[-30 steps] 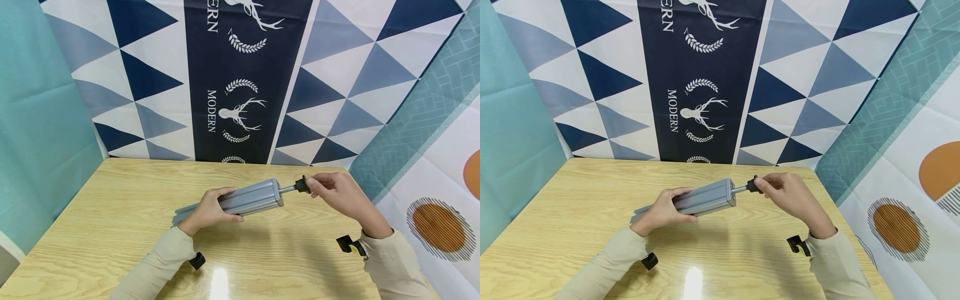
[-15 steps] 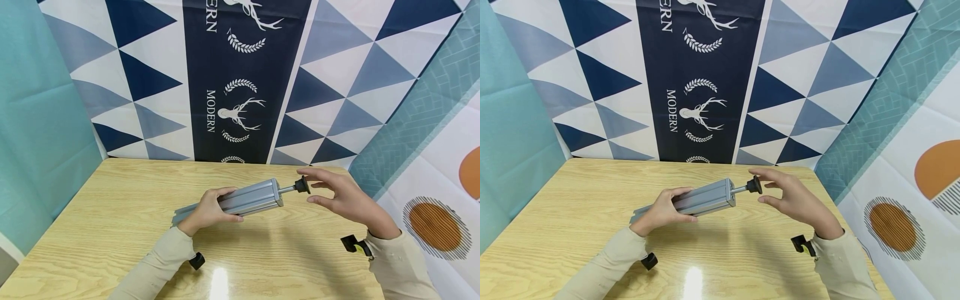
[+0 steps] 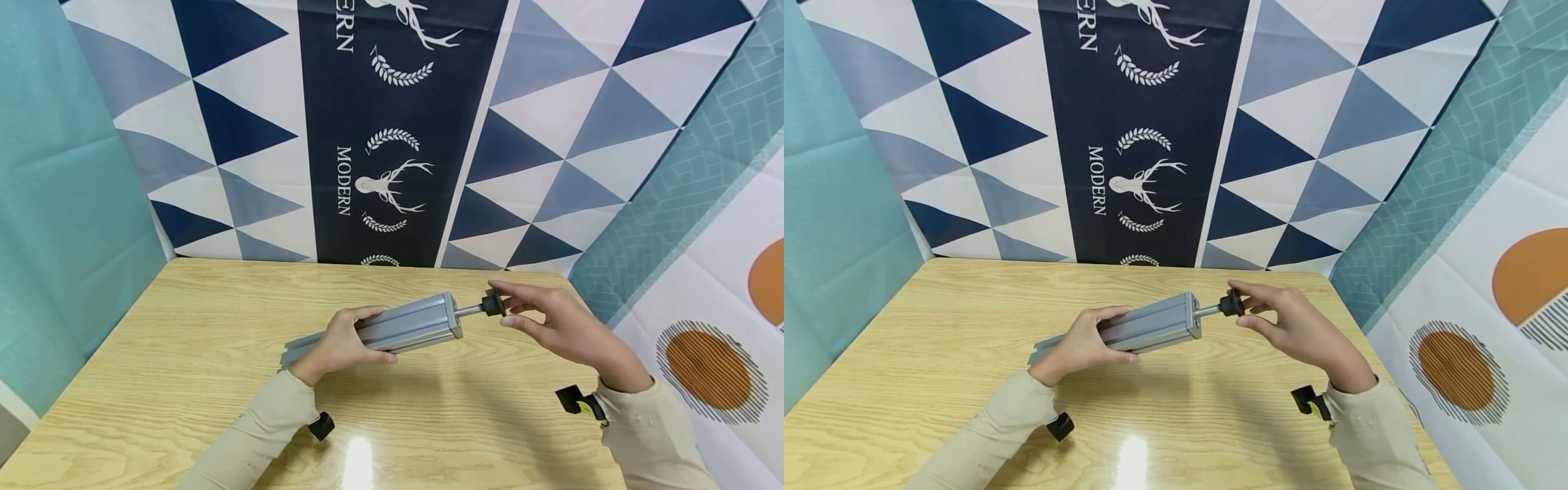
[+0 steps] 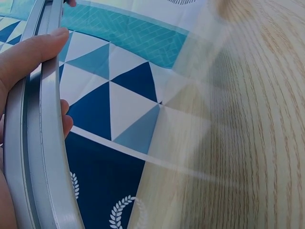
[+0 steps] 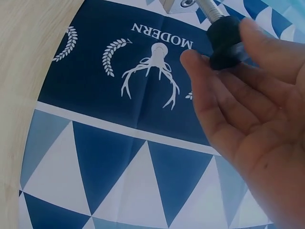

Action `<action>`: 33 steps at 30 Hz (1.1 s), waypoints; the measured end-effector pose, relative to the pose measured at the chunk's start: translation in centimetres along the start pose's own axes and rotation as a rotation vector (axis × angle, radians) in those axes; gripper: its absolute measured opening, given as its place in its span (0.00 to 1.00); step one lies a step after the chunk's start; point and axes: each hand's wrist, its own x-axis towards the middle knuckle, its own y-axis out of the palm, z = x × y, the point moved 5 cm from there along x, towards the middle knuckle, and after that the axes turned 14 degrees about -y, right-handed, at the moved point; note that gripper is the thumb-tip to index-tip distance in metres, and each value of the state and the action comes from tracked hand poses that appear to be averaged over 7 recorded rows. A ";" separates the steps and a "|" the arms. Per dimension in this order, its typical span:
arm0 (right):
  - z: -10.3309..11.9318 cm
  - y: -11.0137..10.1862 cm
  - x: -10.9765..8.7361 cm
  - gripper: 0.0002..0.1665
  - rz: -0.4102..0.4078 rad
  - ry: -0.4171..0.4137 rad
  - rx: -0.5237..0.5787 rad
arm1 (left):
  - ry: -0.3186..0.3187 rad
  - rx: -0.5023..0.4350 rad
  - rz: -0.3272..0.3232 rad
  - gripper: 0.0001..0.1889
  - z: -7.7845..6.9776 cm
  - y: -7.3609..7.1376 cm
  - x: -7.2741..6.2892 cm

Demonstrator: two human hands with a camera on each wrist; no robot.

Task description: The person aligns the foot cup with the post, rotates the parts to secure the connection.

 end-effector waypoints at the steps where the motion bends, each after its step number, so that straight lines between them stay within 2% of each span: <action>1: -0.1 0.0 0.0 0.31 0.000 0.016 0.002 | -0.001 0.002 0.000 0.41 0.0 0.0 0.0; 6: -0.5 0.2 -0.1 0.22 -0.027 0.089 0.020 | -0.007 0.006 0.003 0.41 0.0 0.0 0.0; 10: -1.0 0.4 -0.1 0.13 -0.045 0.205 0.055 | -0.011 0.005 0.003 0.41 -0.1 0.0 0.0; 14: -1.3 0.7 -0.1 0.16 -0.050 0.310 0.073 | -0.007 0.011 -0.003 0.41 -0.1 0.0 0.0; 18: -1.3 0.8 0.0 0.19 -0.062 0.360 0.066 | -0.005 0.011 -0.004 0.40 -0.1 0.0 0.0; 27: -1.1 0.7 -0.1 0.20 -0.040 0.368 0.079 | 0.005 0.013 0.001 0.41 -0.1 0.0 -0.2; 33: -0.9 0.4 -0.4 0.19 0.027 0.307 0.097 | 0.011 0.000 0.003 0.40 -0.2 0.0 -0.2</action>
